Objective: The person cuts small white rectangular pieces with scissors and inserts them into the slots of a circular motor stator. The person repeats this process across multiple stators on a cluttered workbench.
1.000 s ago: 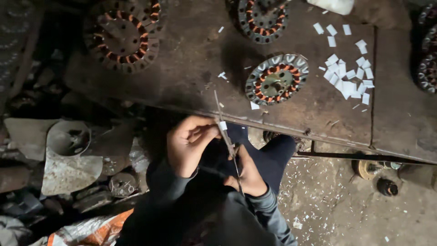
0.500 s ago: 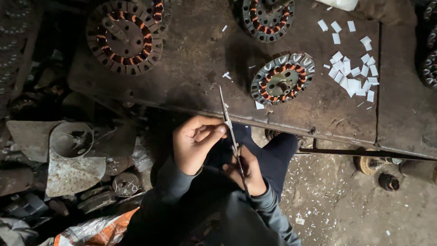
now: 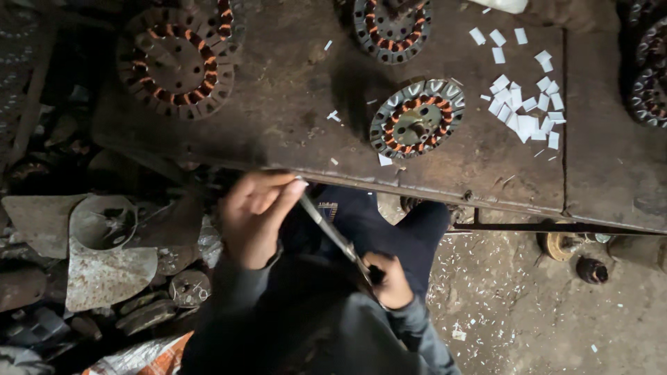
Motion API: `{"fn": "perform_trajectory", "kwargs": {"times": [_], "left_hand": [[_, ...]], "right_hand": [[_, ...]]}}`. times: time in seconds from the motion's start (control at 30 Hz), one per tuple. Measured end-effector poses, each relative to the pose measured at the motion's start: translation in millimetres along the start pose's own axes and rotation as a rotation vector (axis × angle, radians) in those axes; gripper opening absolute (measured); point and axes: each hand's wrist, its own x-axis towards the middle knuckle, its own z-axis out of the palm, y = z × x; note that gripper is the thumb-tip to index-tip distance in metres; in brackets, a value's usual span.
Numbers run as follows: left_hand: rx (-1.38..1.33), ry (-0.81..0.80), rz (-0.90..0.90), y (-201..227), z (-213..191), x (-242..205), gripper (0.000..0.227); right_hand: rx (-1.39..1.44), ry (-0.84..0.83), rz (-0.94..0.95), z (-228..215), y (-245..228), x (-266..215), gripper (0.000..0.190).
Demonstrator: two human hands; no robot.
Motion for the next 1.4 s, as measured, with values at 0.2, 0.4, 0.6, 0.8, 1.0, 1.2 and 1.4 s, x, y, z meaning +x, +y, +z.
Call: {"fn": "perform_trajectory", "kwargs": {"times": [0.2, 0.4, 0.6, 0.8, 1.0, 1.2, 1.4], "left_hand": [[0.082, -0.052, -0.159, -1, 3, -7, 0.019], [-0.005, -0.296, -0.156, -36, 50, -19, 0.014], [0.122, -0.386, -0.128, -31, 63, -19, 0.014], [0.275, -0.402, 0.06, -28, 59, -14, 0.008], [0.034, -0.447, -0.277, -54, 53, -12, 0.011], [0.092, -0.444, -0.091, -80, 41, 3, 0.021], [-0.178, -0.477, -0.323, -68, 36, 38, 0.018]], "right_hand": [[-0.254, -0.271, -0.335, -55, -10, -12, 0.062], [-0.22, 0.099, -0.048, -61, -71, 13, 0.036], [0.286, 0.394, 0.063, -53, -111, 52, 0.015], [0.191, 0.374, 0.083, -51, -121, 61, 0.011], [0.376, 0.415, 0.235, -36, -120, 70, 0.006], [0.127, 0.279, 0.232, -45, -150, 94, 0.006], [-0.391, 0.186, -0.336, -65, -183, 124, 0.027]]}}
